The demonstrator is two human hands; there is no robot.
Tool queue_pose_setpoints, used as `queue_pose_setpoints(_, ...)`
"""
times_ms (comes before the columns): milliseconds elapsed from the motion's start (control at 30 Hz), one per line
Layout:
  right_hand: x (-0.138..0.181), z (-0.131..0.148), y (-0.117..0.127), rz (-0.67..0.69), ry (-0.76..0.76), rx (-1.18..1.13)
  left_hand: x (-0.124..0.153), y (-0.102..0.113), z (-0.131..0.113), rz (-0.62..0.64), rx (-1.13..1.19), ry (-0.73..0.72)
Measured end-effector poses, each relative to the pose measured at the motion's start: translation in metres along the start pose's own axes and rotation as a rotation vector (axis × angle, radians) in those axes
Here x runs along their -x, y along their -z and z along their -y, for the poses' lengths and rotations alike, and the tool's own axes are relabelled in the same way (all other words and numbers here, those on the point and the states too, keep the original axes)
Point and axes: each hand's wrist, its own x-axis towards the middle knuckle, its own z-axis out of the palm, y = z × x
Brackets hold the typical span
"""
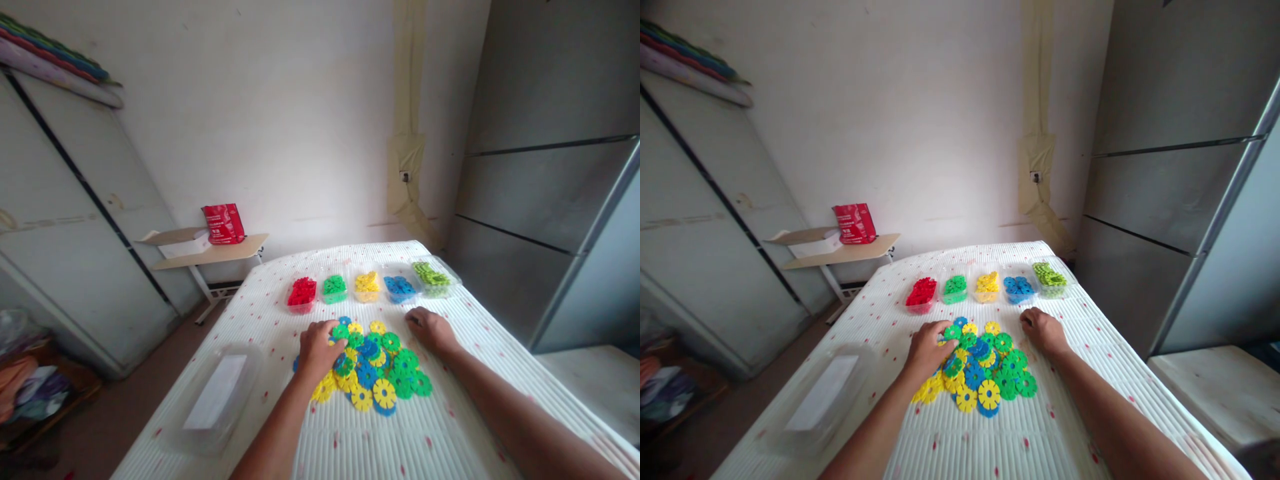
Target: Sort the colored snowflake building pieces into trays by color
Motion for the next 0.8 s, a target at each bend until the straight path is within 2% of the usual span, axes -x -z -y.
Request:
queue_pose_setpoints(167, 0.000, -0.001, -0.001, 0.009, 0.006, -0.001, 0.000, -0.010, -0.021, 0.095, -0.169, 0.029)
queue_pose_setpoints(367, -0.001, -0.002, -0.001, 0.018, 0.008, 0.003, -0.003, -0.013, -0.026, 0.133, -0.225, 0.094)
queue_pose_setpoints(467, -0.001, -0.002, -0.001, 0.017, 0.007, 0.002, -0.007, -0.012, -0.025, 0.151, -0.187, 0.095)
queue_pose_setpoints(633, -0.001, -0.002, -0.002, 0.016, 0.006, -0.001, -0.016, -0.009, -0.011, 0.142, 0.050, 0.154)
queue_pose_setpoints(800, -0.001, -0.001, -0.002, 0.012, -0.004, 0.002, -0.048, 0.002, 0.005, 0.093, 0.147, 0.176)
